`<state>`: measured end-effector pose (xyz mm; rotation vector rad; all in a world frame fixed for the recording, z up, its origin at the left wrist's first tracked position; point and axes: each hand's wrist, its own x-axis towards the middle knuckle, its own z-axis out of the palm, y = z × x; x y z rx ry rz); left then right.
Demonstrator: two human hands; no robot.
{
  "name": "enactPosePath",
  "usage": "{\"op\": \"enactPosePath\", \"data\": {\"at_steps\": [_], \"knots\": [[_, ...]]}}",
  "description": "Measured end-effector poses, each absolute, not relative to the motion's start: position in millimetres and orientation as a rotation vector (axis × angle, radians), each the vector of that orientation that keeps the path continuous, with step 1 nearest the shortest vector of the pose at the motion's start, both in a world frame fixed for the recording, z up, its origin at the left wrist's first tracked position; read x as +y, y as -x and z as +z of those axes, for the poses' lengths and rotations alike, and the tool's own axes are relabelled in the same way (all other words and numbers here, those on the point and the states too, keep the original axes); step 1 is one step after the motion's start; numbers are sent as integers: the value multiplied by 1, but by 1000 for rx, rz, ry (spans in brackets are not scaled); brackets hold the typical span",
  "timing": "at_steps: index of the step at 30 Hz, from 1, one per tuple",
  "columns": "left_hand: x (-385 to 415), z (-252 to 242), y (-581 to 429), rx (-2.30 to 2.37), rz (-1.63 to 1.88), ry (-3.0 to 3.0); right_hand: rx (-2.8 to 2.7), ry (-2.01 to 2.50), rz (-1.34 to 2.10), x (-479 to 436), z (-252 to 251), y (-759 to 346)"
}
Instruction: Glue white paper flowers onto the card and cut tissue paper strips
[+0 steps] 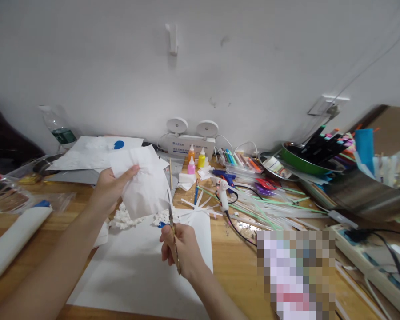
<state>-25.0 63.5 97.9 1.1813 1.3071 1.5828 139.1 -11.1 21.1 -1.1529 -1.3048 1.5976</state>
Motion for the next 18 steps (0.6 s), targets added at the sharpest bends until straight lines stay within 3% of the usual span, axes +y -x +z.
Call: {"op": "enactPosePath", "data": {"at_steps": [18], "knots": [[63, 101, 27, 1294, 1588, -1187, -1247, 1202, 1647, -11, 23, -137]]}}
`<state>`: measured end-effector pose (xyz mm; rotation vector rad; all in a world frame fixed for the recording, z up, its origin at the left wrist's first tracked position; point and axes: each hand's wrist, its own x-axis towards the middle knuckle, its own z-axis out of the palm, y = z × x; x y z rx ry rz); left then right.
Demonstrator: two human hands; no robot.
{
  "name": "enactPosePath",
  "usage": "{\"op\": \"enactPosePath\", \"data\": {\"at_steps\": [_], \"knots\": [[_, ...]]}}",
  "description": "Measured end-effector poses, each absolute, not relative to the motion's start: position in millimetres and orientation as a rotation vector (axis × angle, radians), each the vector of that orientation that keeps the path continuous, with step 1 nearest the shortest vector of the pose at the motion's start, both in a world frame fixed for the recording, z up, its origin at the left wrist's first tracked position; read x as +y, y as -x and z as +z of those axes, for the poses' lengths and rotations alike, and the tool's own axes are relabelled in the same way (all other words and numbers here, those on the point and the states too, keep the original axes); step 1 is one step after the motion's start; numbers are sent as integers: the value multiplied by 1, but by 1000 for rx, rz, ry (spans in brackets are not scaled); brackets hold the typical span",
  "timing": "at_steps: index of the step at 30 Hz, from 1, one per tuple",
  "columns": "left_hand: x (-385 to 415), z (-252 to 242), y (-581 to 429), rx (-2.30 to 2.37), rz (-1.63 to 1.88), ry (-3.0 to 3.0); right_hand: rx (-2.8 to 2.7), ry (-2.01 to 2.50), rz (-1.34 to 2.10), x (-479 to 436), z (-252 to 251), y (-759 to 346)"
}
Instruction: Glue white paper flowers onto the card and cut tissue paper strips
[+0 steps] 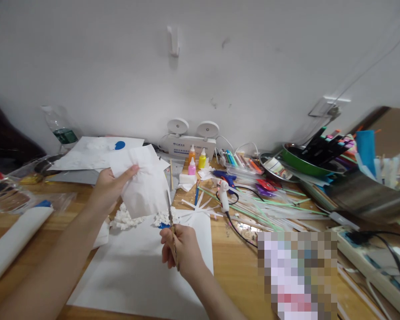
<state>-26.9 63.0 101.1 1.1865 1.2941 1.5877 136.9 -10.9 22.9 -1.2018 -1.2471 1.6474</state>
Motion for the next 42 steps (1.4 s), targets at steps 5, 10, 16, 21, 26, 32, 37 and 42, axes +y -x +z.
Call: {"op": "enactPosePath", "data": {"at_steps": [5, 10, 16, 21, 26, 32, 37, 42], "knots": [[64, 102, 29, 1326, 1573, -1176, -1250, 1210, 1660, -10, 22, -137], [63, 101, 29, 1297, 1534, -1182, -1283, 1162, 1628, -13, 20, -138], [57, 103, 24, 1273, 1420, -1263, -1306, 1118, 1580, -13, 23, -139], [54, 103, 21, 1304, 1348, -1307, -1292, 1118, 1571, -12, 23, -139], [54, 102, 22, 1292, 1343, -1327, -1268, 1130, 1595, -11, 20, -139], [53, 103, 22, 1288, 1345, -1314, -1257, 1170, 1583, -9, 19, -139], [54, 103, 22, 1315, 1351, -1303, -1261, 1192, 1588, -8, 20, -139], [55, 102, 23, 1303, 1355, -1300, -1268, 1217, 1589, -9, 22, -139]]}}
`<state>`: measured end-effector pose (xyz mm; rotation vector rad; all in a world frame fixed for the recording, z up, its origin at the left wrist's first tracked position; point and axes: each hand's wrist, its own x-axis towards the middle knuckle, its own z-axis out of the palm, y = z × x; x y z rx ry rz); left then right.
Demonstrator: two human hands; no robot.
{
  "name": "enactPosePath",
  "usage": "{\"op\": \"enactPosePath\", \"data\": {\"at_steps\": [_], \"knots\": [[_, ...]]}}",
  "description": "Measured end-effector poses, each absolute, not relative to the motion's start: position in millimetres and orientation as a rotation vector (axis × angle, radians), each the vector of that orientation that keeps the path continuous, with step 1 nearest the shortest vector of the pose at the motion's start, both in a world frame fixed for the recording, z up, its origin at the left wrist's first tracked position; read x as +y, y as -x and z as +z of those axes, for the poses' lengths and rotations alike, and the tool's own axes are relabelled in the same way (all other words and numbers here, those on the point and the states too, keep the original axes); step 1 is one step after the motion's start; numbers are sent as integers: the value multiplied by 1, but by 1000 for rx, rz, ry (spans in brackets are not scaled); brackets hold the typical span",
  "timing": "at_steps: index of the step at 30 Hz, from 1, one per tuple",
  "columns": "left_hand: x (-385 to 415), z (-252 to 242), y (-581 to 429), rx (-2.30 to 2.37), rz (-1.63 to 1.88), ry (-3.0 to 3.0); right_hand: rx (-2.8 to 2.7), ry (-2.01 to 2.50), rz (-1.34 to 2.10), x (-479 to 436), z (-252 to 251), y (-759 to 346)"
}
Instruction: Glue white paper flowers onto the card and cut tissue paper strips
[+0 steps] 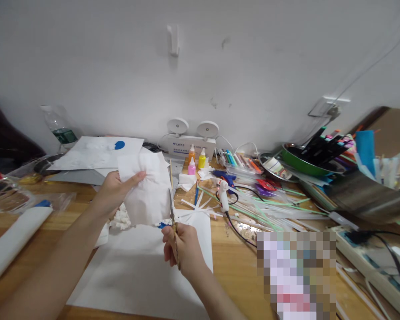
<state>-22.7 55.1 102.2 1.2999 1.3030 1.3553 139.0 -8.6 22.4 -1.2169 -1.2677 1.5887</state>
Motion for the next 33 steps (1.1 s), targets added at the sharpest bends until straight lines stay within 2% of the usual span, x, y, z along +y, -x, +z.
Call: {"op": "enactPosePath", "data": {"at_steps": [10, 25, 33], "knots": [[52, 103, 19, 1301, 1355, -1301, -1284, 1154, 1583, -11, 23, -140], [43, 107, 8, 1323, 1152, -1371, -1308, 1134, 1425, -10, 25, -143], [44, 106, 6, 1356, 1240, -1402, -1315, 1171, 1427, -11, 23, -144]]}}
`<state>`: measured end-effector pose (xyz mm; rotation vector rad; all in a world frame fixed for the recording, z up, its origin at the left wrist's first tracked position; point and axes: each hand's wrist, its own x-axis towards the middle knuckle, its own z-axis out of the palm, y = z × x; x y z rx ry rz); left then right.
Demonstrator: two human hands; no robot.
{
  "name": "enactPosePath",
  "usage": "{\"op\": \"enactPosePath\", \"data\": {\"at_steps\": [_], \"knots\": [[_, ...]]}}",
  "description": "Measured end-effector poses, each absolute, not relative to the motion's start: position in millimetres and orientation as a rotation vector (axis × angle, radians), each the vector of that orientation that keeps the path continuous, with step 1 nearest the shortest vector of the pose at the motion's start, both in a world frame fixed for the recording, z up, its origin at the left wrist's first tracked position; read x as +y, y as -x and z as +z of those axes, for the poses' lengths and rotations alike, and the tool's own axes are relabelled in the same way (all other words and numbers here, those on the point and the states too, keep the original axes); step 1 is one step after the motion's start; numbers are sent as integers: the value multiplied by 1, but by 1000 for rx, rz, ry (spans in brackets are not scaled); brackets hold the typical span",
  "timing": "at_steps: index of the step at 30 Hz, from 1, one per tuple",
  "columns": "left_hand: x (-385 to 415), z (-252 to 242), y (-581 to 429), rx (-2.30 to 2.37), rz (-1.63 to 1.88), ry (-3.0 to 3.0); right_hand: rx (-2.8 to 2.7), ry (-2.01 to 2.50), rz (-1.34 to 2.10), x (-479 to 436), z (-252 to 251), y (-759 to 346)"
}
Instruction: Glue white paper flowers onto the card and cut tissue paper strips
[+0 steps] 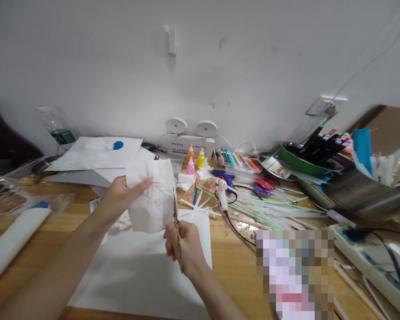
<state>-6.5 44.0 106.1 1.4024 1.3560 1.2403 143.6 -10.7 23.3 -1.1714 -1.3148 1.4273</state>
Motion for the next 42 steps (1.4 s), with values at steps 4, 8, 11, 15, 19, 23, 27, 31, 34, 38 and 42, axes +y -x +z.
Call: {"op": "enactPosePath", "data": {"at_steps": [4, 8, 11, 15, 19, 23, 27, 31, 34, 38, 42], "knots": [[44, 106, 6, 1347, 1229, -1409, -1324, 1165, 1414, -11, 25, -144], [44, 104, 7, 1339, 1229, -1401, -1323, 1161, 1418, -10, 25, -144], [45, 103, 7, 1321, 1225, -1413, -1327, 1147, 1420, -11, 25, -144], [44, 103, 7, 1310, 1227, -1422, -1324, 1144, 1417, -11, 25, -144], [42, 106, 6, 1342, 1219, -1411, -1304, 1161, 1417, -10, 25, -143], [42, 109, 6, 1346, 1227, -1416, -1297, 1183, 1430, -10, 25, -143], [44, 107, 8, 1371, 1260, -1412, -1303, 1201, 1427, -9, 24, -142], [46, 103, 10, 1355, 1254, -1416, -1286, 1196, 1431, -8, 21, -142], [47, 102, 11, 1337, 1230, -1410, -1269, 1194, 1441, -7, 19, -142], [46, 103, 11, 1319, 1234, -1398, -1245, 1225, 1478, -6, 19, -142], [46, 104, 11, 1351, 1229, -1405, -1244, 1264, 1486, -7, 21, -142]]}}
